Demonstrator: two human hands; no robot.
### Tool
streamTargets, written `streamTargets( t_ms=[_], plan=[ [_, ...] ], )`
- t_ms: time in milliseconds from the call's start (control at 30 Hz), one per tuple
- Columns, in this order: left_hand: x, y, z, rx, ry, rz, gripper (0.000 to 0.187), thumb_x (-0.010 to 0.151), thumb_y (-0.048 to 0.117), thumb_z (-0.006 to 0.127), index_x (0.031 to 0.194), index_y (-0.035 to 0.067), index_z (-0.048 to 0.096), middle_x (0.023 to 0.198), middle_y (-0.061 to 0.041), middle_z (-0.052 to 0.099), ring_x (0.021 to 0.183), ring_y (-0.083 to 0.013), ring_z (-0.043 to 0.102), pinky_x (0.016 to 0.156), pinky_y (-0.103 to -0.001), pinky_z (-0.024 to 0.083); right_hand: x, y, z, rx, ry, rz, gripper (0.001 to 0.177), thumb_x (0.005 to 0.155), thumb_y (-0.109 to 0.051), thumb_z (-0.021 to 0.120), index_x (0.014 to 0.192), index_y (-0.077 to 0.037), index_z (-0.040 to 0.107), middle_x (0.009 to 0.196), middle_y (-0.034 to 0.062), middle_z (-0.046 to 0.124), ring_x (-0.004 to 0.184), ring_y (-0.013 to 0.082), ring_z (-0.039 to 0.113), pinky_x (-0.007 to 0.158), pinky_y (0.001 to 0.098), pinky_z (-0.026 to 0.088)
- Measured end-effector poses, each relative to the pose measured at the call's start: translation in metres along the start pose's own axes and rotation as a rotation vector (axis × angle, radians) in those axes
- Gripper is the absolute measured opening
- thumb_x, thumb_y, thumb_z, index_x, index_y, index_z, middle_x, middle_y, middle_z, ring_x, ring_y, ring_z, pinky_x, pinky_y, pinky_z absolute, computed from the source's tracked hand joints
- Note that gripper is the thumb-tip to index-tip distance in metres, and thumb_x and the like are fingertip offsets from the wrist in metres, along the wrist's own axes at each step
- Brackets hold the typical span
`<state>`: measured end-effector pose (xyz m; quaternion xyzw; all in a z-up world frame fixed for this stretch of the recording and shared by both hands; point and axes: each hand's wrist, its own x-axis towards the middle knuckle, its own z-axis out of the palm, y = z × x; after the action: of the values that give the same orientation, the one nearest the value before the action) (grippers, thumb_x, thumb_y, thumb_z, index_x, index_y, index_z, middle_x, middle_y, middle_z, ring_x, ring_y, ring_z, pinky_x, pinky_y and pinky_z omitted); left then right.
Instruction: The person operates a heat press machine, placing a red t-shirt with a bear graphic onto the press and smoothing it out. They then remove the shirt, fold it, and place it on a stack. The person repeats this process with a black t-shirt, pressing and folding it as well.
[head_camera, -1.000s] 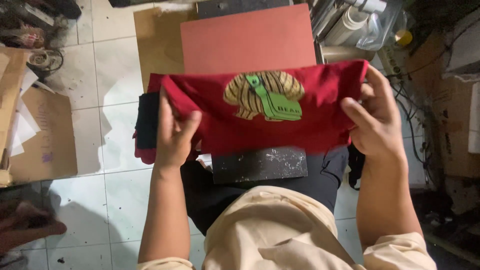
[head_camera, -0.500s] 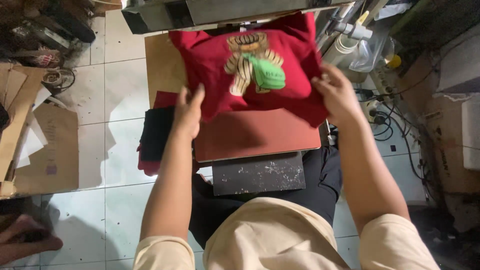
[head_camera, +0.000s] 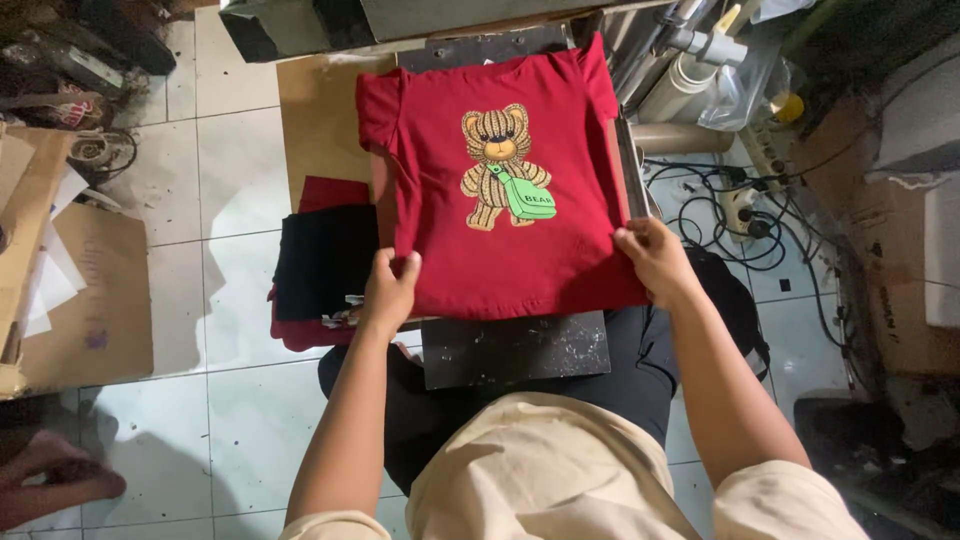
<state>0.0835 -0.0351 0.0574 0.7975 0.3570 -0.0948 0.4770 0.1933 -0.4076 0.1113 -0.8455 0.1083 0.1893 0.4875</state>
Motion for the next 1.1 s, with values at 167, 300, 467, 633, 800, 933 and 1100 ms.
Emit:
streamTargets(
  t_ms=[167,300,467,633,800,933,1100],
  plan=[
    [-0.02,-0.003,-0.001,0.09,0.054,0.004,0.051,0.107,0.044,0.049,0.145,0.011,0.046,0.142,-0.026,0.058,0.134,-0.0414,0.055,0.108,-0.054,0.048,0.032,0.068,0.004,0.029,0.013,0.005,0.041,0.091,-0.02,0.081,0.126,-0.008,0.065,0.084,0.0144,0.061,0.052,0.0233,0.057,0.035,0.0362,0.054],
    [-0.026,-0.025,0.009,0.323,0.13,0.188,0.043,0.105,0.04,0.054,0.138,0.014,0.046,0.123,-0.025,0.068,0.116,-0.0423,0.067,0.097,-0.052,0.055,0.027,0.067,-0.006,-0.353,0.057,-0.058,0.044,0.089,-0.031,0.082,0.128,-0.017,0.068,0.104,0.0176,0.07,0.093,0.0389,0.072,0.067,0.0493,0.062],
    [-0.048,0.003,-0.006,0.472,0.182,0.185,0.051,0.099,0.038,0.062,0.141,0.014,0.046,0.119,-0.02,0.067,0.114,-0.0404,0.067,0.094,-0.05,0.056,0.014,0.06,-0.002,-0.48,0.131,-0.119,0.043,0.09,-0.031,0.078,0.13,-0.02,0.065,0.111,0.0176,0.07,0.106,0.0405,0.069,0.089,0.0519,0.056],
    [-0.039,0.031,0.031,0.491,0.291,0.529,0.051,0.093,0.029,0.073,0.139,0.013,0.058,0.118,-0.021,0.064,0.113,-0.0418,0.065,0.092,-0.054,0.054,0.024,0.043,0.066,-0.527,0.194,-0.655,0.033,0.094,-0.018,0.068,0.124,-0.005,0.072,0.101,0.0219,0.067,0.103,0.0416,0.061,0.09,0.0489,0.048],
    [-0.036,0.037,0.053,0.741,-0.08,0.797,0.06,0.102,0.05,0.051,0.157,0.025,0.044,0.167,-0.012,0.034,0.155,-0.035,0.026,0.123,-0.058,0.018,-0.003,0.007,0.097,-0.86,0.076,-0.986,0.06,0.092,-0.048,0.066,0.147,-0.025,0.057,0.152,0.0111,0.054,0.143,0.03,0.047,0.113,0.0545,0.032],
    [-0.037,0.003,0.008,0.744,0.141,0.908,0.067,0.09,0.056,0.069,0.145,0.019,0.06,0.154,-0.017,0.051,0.143,-0.0386,0.046,0.114,-0.055,0.034,-0.005,0.024,0.032,-0.884,0.069,-0.816,0.072,0.09,-0.057,0.068,0.151,-0.023,0.053,0.157,0.0135,0.05,0.143,0.0321,0.045,0.114,0.0575,0.029],
    [-0.05,-0.044,-0.008,0.534,0.232,0.647,0.095,0.073,0.066,0.081,0.153,0.025,0.051,0.155,-0.023,0.041,0.136,-0.0458,0.049,0.109,-0.057,0.045,-0.011,0.06,-0.006,-0.763,-0.023,-0.56,0.102,0.064,-0.045,0.091,0.155,-0.02,0.051,0.144,0.019,0.053,0.123,0.0477,0.059,0.091,0.0586,0.053]
  ],
)
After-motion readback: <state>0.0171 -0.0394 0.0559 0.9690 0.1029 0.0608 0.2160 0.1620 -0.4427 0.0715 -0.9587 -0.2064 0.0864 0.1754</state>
